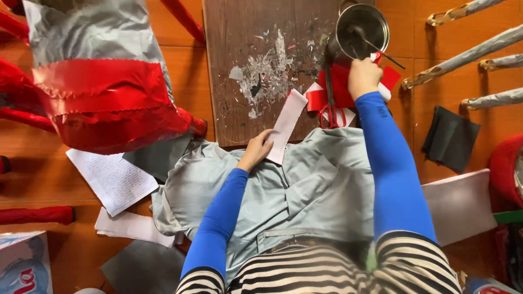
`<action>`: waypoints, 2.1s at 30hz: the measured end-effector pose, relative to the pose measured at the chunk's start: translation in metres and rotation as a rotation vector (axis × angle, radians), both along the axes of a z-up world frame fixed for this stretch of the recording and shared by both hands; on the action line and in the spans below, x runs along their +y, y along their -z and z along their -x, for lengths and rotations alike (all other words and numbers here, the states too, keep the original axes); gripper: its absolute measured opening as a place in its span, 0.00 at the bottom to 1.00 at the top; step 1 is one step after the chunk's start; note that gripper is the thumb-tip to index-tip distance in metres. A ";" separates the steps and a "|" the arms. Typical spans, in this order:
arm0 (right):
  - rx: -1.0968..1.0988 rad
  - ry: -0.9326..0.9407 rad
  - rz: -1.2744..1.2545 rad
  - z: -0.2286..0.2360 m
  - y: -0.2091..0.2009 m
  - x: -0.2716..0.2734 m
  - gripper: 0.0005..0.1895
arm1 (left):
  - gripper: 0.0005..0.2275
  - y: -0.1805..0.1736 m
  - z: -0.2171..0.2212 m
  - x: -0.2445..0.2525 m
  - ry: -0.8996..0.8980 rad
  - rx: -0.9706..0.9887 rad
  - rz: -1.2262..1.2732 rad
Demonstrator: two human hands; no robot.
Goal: Applying decorative red and white paper strips to a horse figure using glue and scissors.
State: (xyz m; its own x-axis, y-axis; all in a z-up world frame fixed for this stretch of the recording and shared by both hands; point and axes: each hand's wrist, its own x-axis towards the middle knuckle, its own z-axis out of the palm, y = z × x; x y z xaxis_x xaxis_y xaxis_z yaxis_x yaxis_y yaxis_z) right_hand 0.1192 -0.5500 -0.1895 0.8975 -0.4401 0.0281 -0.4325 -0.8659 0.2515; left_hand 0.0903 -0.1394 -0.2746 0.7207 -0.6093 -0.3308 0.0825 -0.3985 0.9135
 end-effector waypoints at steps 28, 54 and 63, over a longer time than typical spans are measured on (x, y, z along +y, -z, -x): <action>-0.156 0.191 -1.468 0.092 -0.014 0.211 0.17 | 0.15 0.098 -0.008 0.015 -0.640 0.431 0.402; 0.123 -0.142 -0.676 0.219 -0.081 0.290 0.18 | 0.14 0.145 -0.003 0.013 -0.517 0.900 0.689; 0.009 -0.256 -0.870 0.249 -0.052 0.302 0.20 | 0.14 0.101 -0.008 0.020 -0.508 1.087 0.697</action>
